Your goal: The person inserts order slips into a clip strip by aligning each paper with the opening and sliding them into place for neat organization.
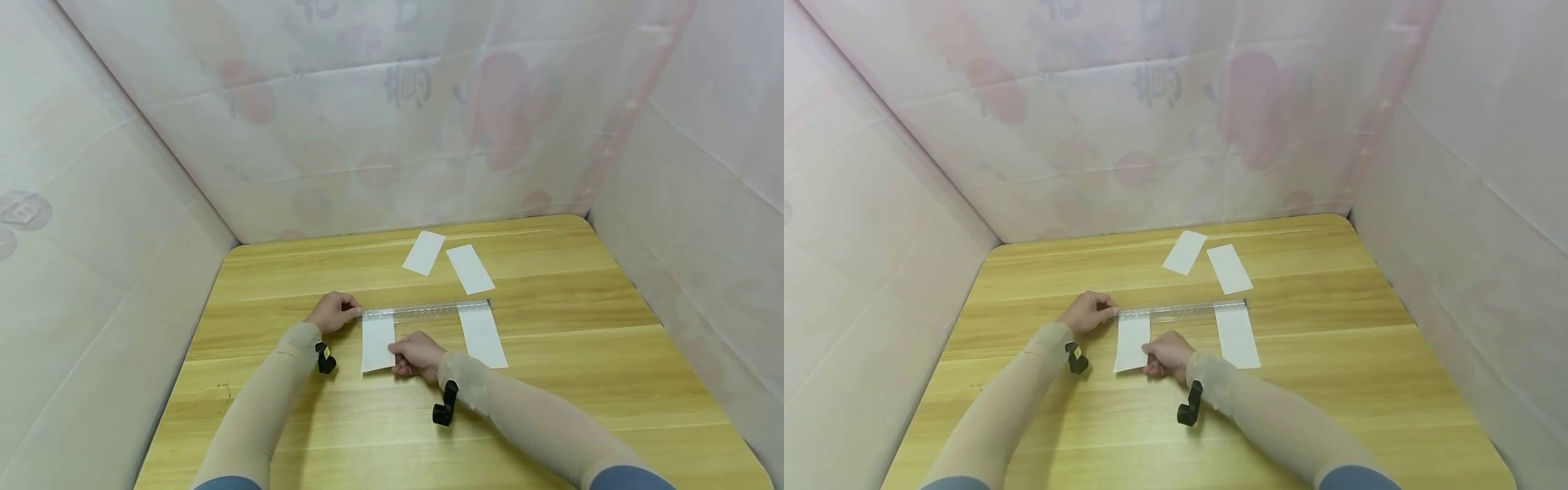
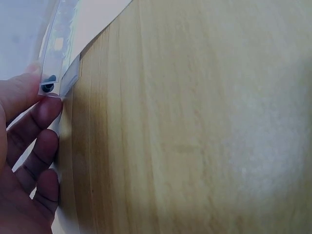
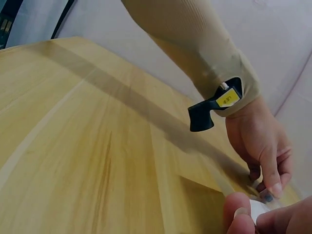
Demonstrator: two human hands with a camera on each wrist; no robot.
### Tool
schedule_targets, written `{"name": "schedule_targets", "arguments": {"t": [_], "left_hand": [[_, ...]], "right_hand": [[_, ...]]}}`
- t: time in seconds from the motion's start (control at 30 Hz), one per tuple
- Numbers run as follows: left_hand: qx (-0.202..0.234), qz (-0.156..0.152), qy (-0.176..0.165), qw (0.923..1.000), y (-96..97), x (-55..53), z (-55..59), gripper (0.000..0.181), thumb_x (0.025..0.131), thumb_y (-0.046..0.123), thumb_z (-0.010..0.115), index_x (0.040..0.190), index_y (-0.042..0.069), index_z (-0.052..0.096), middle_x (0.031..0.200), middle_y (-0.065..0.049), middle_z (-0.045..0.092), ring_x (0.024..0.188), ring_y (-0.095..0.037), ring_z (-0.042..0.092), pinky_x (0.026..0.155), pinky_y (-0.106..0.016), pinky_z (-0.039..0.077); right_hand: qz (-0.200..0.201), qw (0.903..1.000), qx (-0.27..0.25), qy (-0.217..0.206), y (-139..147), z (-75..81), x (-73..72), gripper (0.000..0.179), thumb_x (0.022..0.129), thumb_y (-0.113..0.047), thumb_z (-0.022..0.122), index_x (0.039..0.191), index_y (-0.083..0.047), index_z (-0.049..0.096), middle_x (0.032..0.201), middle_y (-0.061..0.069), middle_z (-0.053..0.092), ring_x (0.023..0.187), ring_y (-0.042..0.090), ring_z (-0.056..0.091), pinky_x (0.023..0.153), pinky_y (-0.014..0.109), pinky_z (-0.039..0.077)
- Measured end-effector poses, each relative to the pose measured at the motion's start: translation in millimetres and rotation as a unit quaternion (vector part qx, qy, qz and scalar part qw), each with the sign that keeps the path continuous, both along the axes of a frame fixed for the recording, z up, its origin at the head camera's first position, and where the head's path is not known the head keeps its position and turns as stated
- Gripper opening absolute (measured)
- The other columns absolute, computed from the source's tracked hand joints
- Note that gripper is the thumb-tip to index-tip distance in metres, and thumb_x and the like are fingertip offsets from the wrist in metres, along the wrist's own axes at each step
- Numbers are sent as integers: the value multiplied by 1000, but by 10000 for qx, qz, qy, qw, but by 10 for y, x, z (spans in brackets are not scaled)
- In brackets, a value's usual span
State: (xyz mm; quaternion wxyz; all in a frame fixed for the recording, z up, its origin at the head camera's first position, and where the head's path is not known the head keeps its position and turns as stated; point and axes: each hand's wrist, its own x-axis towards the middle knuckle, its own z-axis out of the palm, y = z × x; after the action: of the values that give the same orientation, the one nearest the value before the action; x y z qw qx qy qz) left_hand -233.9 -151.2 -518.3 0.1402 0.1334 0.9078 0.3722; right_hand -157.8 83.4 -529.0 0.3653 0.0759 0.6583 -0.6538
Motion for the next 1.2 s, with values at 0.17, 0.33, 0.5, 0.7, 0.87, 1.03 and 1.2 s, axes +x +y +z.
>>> {"name": "schedule_targets", "arguments": {"t": [0.17,0.33,0.5,0.7,0.87,1.03,1.2], "left_hand": [[19,13,-1,10000,12,-1,3,14,93,24,65,85,16,74,82,5,66,73,-13,54,71,-30,46],[33,-5,52,10000,11,-5,-17,13,93,23,66,85,16,74,81,6,66,74,-12,54,72,-30,46],[18,-24,95,10000,18,-13,-18,13,93,23,66,85,17,74,81,7,66,75,-13,56,73,-31,46],[68,-16,111,9999,32,-1,-9,13,92,23,66,85,16,74,81,6,66,75,-12,56,73,-31,47],[59,26,64,10000,17,5,-13,12,92,23,66,86,15,74,82,5,66,75,-12,55,73,-31,46],[60,23,28,10000,-8,-9,-35,12,93,23,66,86,16,74,82,5,65,74,-13,55,71,-30,46],[93,-28,54,9999,-16,-19,-48,12,93,23,66,86,16,74,81,6,65,73,-12,55,70,-30,46]], "right_hand": [[6,9997,242,28,-7,15,-30,26,95,-15,58,74,0,59,59,4,58,46,8,54,44,18,43],[15,9990,442,86,-11,19,-52,29,95,-18,59,72,-1,61,57,2,57,44,6,49,42,19,38],[-110,9993,347,92,-25,39,-109,26,96,-18,57,76,-2,62,58,2,57,46,7,49,43,18,37],[-298,9993,215,-45,-65,2,-179,25,95,-16,56,76,-2,64,58,2,58,47,7,49,43,17,35],[-407,9987,281,-139,-105,5,-202,26,94,-15,57,72,-3,62,57,2,57,46,7,47,42,17,35],[-566,9976,380,-99,-139,27,-205,25,93,-12,58,70,-4,59,56,2,53,46,7,45,42,16,36],[-782,9959,454,28,-160,25,-204,24,92,-10,59,69,-5,55,54,0,47,44,7,41,42,17,36]]}}
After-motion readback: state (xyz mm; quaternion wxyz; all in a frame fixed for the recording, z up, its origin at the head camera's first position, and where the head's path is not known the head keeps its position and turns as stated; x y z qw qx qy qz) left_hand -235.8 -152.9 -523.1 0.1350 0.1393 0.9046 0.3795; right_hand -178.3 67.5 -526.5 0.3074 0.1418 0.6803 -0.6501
